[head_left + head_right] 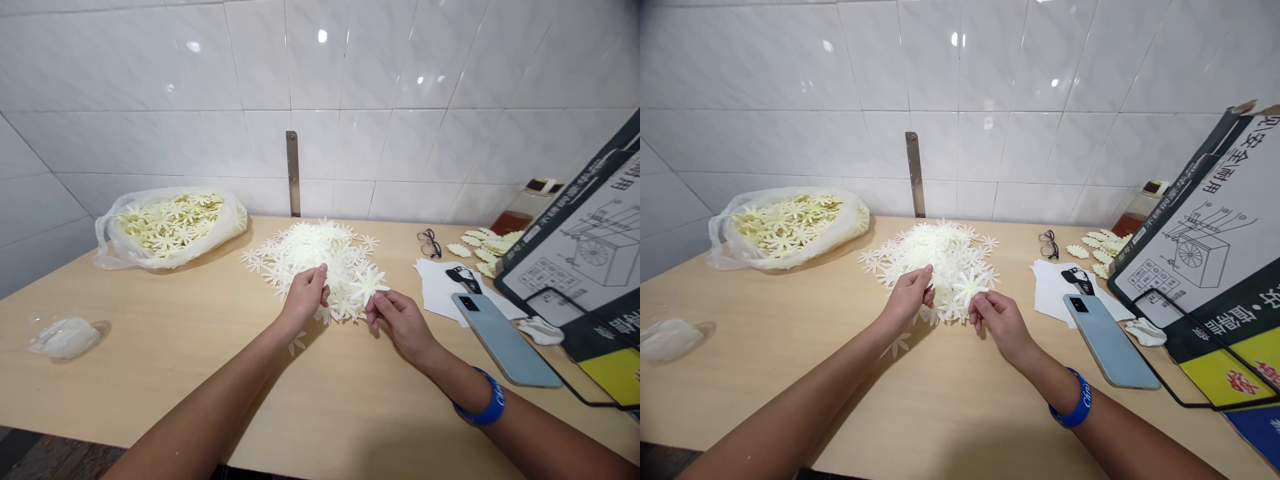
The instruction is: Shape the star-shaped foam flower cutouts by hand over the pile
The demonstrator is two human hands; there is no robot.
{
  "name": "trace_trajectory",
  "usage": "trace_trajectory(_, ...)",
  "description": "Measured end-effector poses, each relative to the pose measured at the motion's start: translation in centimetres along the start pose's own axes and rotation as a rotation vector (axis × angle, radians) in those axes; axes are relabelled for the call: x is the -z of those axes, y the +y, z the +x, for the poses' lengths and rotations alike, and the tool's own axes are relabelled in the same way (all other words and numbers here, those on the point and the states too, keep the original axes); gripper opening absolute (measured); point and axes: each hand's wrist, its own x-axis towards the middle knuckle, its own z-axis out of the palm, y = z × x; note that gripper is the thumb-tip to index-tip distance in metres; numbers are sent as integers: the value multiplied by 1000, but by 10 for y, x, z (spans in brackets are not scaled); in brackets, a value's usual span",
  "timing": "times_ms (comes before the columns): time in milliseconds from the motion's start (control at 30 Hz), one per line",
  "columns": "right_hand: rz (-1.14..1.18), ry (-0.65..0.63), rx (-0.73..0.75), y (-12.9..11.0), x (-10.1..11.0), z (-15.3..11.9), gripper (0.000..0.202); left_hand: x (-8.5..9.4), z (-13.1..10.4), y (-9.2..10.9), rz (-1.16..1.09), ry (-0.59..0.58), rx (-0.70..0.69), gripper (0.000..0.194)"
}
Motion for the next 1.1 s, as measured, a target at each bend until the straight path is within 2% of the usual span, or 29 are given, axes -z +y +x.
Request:
trace_trajectory(100, -8, -9, 4, -1, 0, -1, 36, 0, 1, 0, -18, 36, -32, 45)
trace_trajectory(233, -24, -16, 2, -3, 0, 0, 38, -1, 3, -2, -51, 50, 5, 30)
trace_trajectory(400, -56, 13, -16, -3, -1, 0, 42, -2, -1, -1, 125, 34, -9, 13)
trace_trajectory(533, -52, 21, -40, -3, -1, 0, 43, 0, -8, 0, 408, 59, -187, 15)
trace_trajectory(633, -24, 27, -30, -3, -1, 0, 44, 1, -11, 2, 544, 87, -447, 17)
trace_trajectory(700, 2, 27, -32, -3, -1, 0, 45, 0, -12, 3, 546, 37, -622, 19)
trace_trajectory(767, 26, 20, -42, -2, 0, 1, 46, -3, -14, 3, 526, -64, -703, 18)
trace_trajectory(833, 46, 10, -51, -1, 0, 1, 47, -6, -17, 3, 522, -166, -707, 19)
trace_trajectory(933, 50, -11, -56, 1, -1, 1, 48, -10, -21, 5, 498, -256, -655, 18)
trace_trajectory(1100, 34, -24, -48, 2, -2, 0, 46, -14, -25, 10, 372, -294, -511, 17)
